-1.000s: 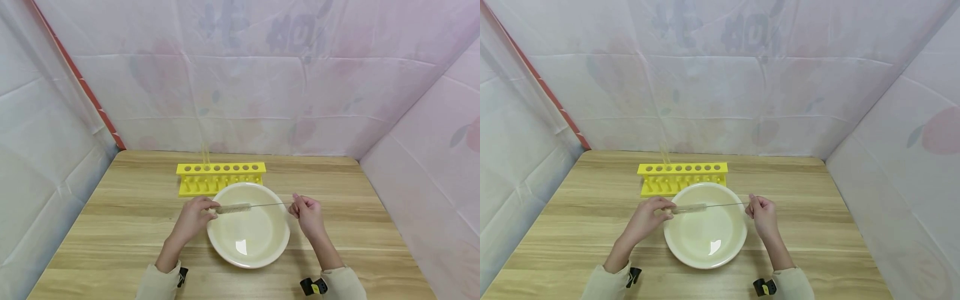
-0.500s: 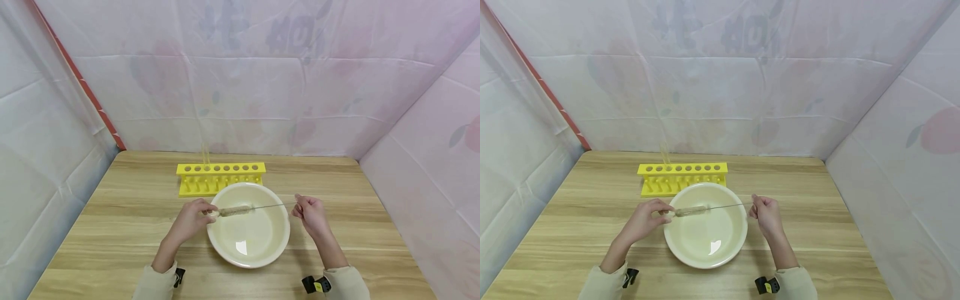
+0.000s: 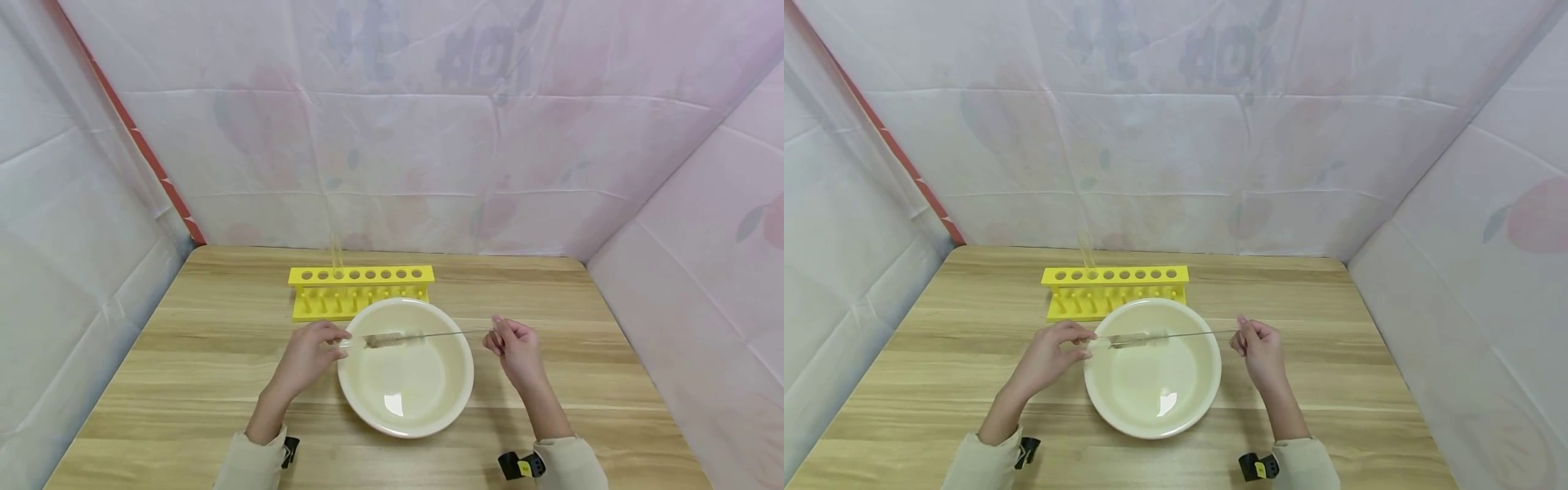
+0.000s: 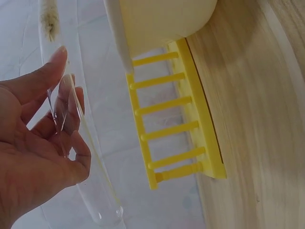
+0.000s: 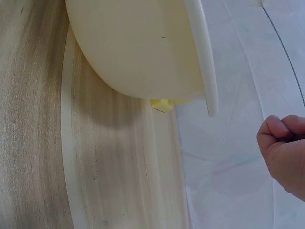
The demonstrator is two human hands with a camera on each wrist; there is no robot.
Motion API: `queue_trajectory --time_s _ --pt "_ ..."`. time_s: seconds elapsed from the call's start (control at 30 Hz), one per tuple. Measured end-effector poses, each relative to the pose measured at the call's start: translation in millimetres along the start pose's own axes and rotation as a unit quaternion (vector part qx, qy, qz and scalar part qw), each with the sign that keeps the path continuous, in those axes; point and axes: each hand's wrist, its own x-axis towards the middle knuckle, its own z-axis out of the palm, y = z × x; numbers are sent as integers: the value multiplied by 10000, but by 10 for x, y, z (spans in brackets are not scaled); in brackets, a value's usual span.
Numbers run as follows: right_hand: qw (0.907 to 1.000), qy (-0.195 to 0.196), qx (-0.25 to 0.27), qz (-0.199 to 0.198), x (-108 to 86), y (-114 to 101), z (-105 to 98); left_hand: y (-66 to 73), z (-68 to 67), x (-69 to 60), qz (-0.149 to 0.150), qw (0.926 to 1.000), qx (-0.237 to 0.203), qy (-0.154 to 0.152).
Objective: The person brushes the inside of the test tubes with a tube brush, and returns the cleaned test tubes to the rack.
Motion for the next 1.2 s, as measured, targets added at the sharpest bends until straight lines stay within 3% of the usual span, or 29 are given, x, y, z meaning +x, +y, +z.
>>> queue_trajectory --time_s 0.23,0.37,0.6,0.83,0.97,1.2 --pt "9942 214 75 1049 7 -27 -73 -53 20 -31 -35 10000 -3 43" --pt "9917 180 143 1269 1 -33 -88 -66 17 -48 -188 9998 -41 -64" --pt "9985 11 -194 510 -13 -6 -107 -73 -7 -62 -362 9985 -304 -274" --pt "9997 -23 -219 -138 -28 36 -128 -127 -58 -81 -181 9948 -673 -737" --pt "9994 -21 -129 -316 -27 46 -131 -151 -80 -90 -204 9914 -839 -986" --pt "9992 32 -209 -338 -30 42 -144 -147 -96 -77 -344 9918 -832 -910"
